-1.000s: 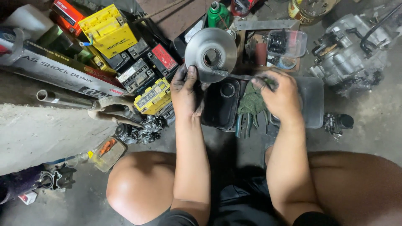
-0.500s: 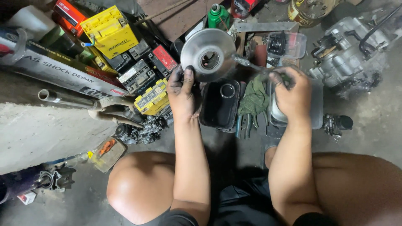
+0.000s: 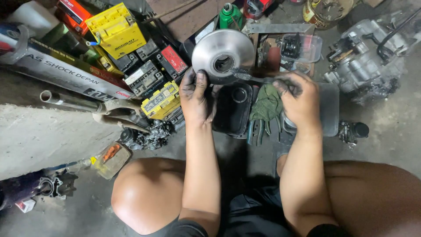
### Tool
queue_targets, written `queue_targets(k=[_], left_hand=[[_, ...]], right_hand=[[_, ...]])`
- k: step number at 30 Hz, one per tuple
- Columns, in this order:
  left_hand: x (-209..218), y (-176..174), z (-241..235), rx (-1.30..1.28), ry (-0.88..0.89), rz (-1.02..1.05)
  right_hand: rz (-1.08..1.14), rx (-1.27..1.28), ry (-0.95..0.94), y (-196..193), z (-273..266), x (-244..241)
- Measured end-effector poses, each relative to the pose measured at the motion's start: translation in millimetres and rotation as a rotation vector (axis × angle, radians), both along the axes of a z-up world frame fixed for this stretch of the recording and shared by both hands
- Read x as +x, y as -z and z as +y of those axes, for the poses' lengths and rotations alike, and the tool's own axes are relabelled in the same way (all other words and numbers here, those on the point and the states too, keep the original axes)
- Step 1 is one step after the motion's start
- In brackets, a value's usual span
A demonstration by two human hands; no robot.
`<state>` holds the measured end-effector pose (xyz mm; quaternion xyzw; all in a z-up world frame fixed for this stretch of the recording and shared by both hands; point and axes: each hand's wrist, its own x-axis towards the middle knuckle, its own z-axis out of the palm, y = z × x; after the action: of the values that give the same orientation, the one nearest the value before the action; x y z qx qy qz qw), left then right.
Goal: Wiping down a circular metal engine component with a cloth to remove dirt or grease.
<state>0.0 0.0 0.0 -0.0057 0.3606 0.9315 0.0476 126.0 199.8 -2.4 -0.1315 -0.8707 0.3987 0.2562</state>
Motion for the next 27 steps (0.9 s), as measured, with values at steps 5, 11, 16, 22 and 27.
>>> queue_targets(k=[5,11,16,22,27], left_hand=[[-3.6,-2.1,-1.1,0.102,0.024,-0.071],[-13.5,12.2,-6.0,0.143,-0.038,-0.101],[-14.1,7.5,-6.7,0.085,-0.067,-0.136],[-9.8,8.4,1.3,0.035,-0.043,-0.182],[-12.7,15.3,3.0,-0.1,-0.012,-0.146]], right_hand=[[-0.131,-0.033,-0.057,-15.8,-13.0,-2.6],[-0.624,-0.072,-0.083,-62.2,-27.1,-7.5],[-1.061,-0.042,-0.174,-40.7,-43.9,-17.1],[-1.119,0.018,-0.251,-2.7,-46.2,-18.8],[-1.12,-0.014,-0.208,-4.1,-41.1,-18.8]])
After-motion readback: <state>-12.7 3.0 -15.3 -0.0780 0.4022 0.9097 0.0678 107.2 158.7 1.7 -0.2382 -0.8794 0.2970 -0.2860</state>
